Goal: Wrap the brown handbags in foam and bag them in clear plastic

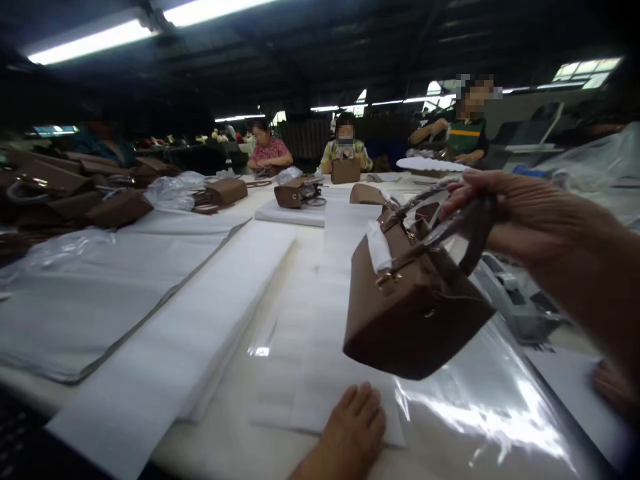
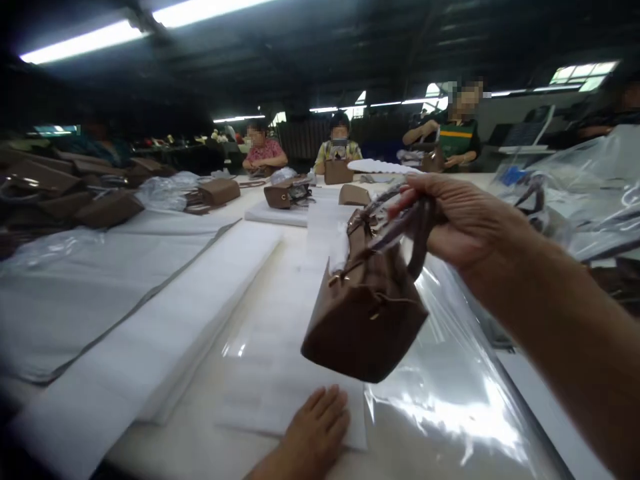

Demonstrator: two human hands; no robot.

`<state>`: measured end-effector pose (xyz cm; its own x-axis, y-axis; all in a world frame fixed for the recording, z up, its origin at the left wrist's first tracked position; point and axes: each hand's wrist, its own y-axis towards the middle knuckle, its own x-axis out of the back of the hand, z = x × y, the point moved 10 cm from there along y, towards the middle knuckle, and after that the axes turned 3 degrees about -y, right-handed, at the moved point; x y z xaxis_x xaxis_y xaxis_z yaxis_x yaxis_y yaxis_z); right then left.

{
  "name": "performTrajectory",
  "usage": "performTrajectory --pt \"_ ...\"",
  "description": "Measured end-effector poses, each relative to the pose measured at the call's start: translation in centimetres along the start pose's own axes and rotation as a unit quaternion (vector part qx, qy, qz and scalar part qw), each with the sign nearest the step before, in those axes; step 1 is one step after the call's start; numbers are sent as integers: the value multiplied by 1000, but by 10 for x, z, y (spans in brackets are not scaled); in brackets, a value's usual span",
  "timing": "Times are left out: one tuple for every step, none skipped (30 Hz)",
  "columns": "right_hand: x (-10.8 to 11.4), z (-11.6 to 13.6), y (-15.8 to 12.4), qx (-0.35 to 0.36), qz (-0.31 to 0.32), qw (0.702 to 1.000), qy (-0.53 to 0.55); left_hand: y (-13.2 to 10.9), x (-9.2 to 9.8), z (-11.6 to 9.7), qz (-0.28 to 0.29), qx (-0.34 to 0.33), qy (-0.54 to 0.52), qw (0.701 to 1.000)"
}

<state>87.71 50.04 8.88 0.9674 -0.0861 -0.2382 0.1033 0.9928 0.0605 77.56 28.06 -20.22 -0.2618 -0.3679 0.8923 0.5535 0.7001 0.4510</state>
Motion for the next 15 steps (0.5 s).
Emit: performTrajectory --pt "-14 -18 -23 -65 12 996 54 -3 -1 -3 27 14 -14 999" --pt "-27 -32 -44 -102 11 988 111 -4 -1 -7 48 23 -24 998" --pt "-36 -42 -62 -105 -6 981 161 -6 1 -10 57 30 -29 998" --pt "-45 -52 -78 -104 -20 974 198 -7 2 -13 62 37 -31 997" --pt "-53 -63 -91 -103 -30 968 228 -10 3 -15 71 46 -34 996" --pt "-60 -75 -101 -102 -40 962 249 -13 2 -17 81 56 -36 994" --pt "-64 -86 -110 -102 -52 958 263 -16 2 -19 91 67 -38 993" --pt "-66 -96 -117 -104 -63 954 272 -20 1 -20 99 76 -40 991" --pt "-66 -103 -123 -106 -73 952 279 -23 1 -21 105 83 -42 990" --pt "-66 -108 -127 -105 -77 949 286 -25 2 -22 105 87 -44 990" --pt "-65 -108 -129 -98 -77 949 289 -26 5 -22 100 87 -46 990" --pt "-64 -105 -130 -83 -70 952 286 -25 8 -23 91 82 -47 991" --pt "-64 -99 -130 -59 -54 957 277 -23 12 -25 78 72 -49 993" --pt "-66 -92 -130 -27 -33 964 264 -21 16 -26 66 61 -51 995" --pt "-68 -86 -130 3 -12 968 249 -19 19 -28 54 48 -53 996"
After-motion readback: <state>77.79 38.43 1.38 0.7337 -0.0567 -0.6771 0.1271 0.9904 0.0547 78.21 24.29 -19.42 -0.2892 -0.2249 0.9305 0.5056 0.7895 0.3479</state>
